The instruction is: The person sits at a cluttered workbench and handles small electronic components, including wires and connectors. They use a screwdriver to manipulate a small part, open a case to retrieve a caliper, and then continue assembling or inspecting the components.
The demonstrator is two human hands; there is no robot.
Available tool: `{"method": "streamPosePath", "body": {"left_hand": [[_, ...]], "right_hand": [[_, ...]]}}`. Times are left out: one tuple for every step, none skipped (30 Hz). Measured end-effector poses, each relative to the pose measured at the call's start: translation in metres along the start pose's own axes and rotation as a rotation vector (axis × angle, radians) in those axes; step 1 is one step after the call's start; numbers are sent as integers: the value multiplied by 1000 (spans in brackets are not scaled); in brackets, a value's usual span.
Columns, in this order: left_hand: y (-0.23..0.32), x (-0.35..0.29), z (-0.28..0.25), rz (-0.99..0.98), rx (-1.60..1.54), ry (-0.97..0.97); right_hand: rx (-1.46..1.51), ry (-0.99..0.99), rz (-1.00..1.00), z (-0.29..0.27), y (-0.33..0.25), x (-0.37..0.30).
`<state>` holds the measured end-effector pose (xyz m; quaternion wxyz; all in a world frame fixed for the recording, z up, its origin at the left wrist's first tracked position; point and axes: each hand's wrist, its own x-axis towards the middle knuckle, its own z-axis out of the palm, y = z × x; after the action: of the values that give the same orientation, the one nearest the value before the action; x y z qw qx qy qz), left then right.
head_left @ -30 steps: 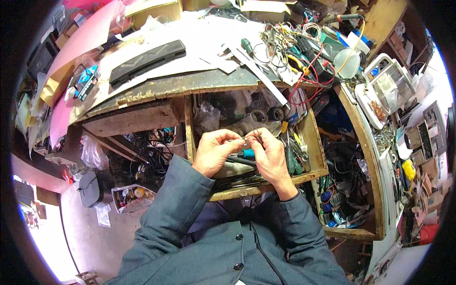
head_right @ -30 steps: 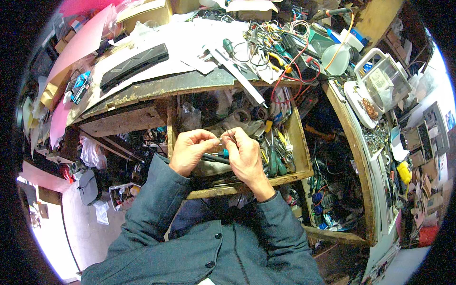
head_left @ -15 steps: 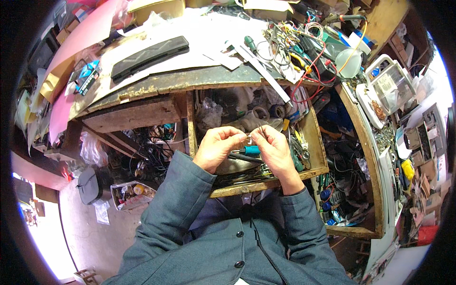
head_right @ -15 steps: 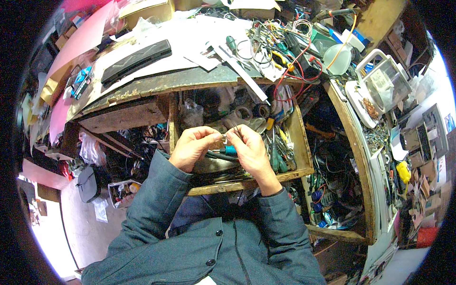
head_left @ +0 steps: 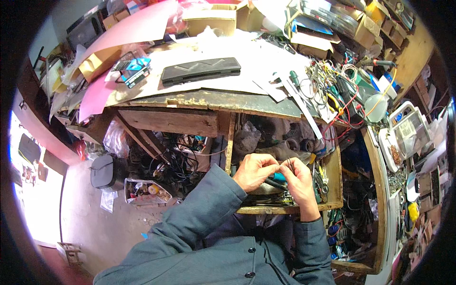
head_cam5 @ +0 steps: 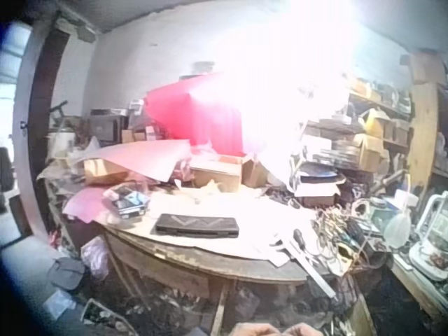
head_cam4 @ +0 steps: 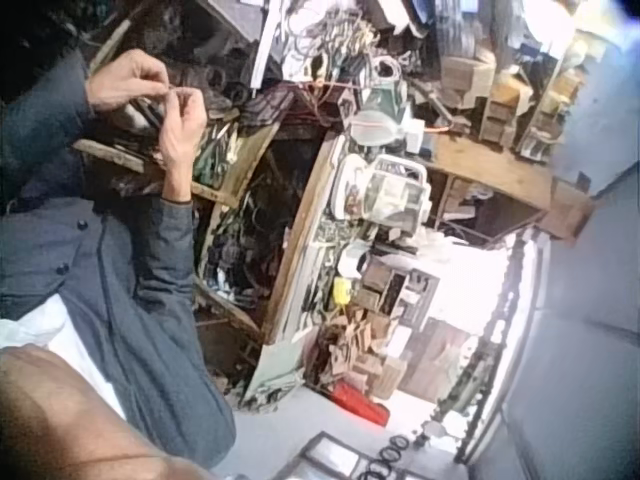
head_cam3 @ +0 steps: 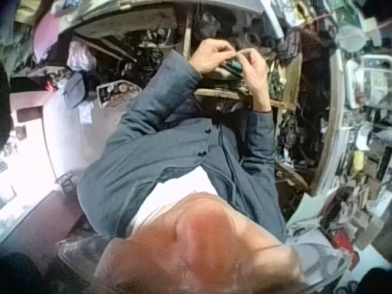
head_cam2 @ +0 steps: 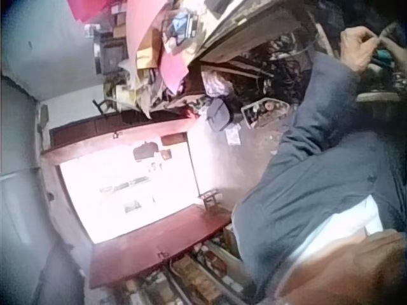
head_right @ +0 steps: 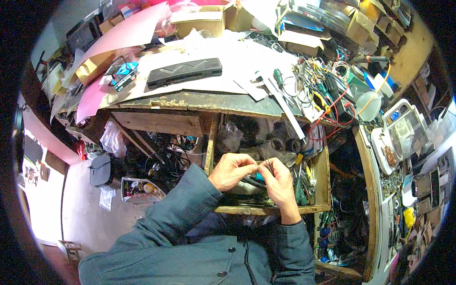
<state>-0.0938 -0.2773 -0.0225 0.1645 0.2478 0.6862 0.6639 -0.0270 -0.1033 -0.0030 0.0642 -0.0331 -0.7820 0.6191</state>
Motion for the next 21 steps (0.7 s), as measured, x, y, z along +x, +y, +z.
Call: {"method": "streamPosePath", "body": {"left_hand": [[3, -1, 0, 20, 21, 18], [3, -1, 0, 45, 40, 25], [1, -1, 1, 70, 59, 30], [1, -1, 1, 95, 78, 35], [4, -3, 0, 156, 142, 38], [6, -3, 0, 166, 140, 41], [8, -3, 0, 176, 137, 42], [8, -4, 1, 186, 131, 42], [10, -5, 0, 155, 79, 54], [11, -6, 3, 147, 45, 66], [13, -5, 3, 143, 19, 84], [15, -4, 3, 138, -8, 101], [17, -4, 2, 73, -57, 92], [16, -3, 4, 102, -12, 125], [13, -3, 3, 132, 32, 158], [11, -3, 3, 161, 75, 191], [8, -2, 3, 147, 80, 223], [9, -1, 1, 190, 171, 255], [13, 2, -1, 242, 218, 263], [20, 4, -3, 286, 265, 267], [28, 7, -6, 321, 293, 275]], "right_hand": [[0, -12, 22, -1, -2, 0], [0, -18, 46, -2, -4, -1], [-54, -20, 10, -3, -3, 0], [-65, -30, -7, -4, 0, 0], [-72, -40, -25, -5, 1, 1], [-79, -49, -43, -6, 1, 1], [-125, 1, -85, -10, -1, 1], [-205, 124, -153, -12, -6, 3], [-43, 147, -38, -20, -7, 5], [120, 170, 77, -28, -7, 5], [122, 196, 21, -29, -11, 6], [128, 190, 45, -34, -11, 4], [90, 154, 39, -33, -11, 2], [44, 125, 38, -37, -11, -3], [-61, 77, -60, -33, -9, -3], [-36, 39, -5, -29, -8, -7], [-32, -3, -9, -25, -6, -11], [-19, -50, -23, -22, -2, -13], [-14, -54, -52, -21, 10, -16], [21, -64, -47, -20, 12, -18], [30, -57, -46, -21, 9, -21]]}}
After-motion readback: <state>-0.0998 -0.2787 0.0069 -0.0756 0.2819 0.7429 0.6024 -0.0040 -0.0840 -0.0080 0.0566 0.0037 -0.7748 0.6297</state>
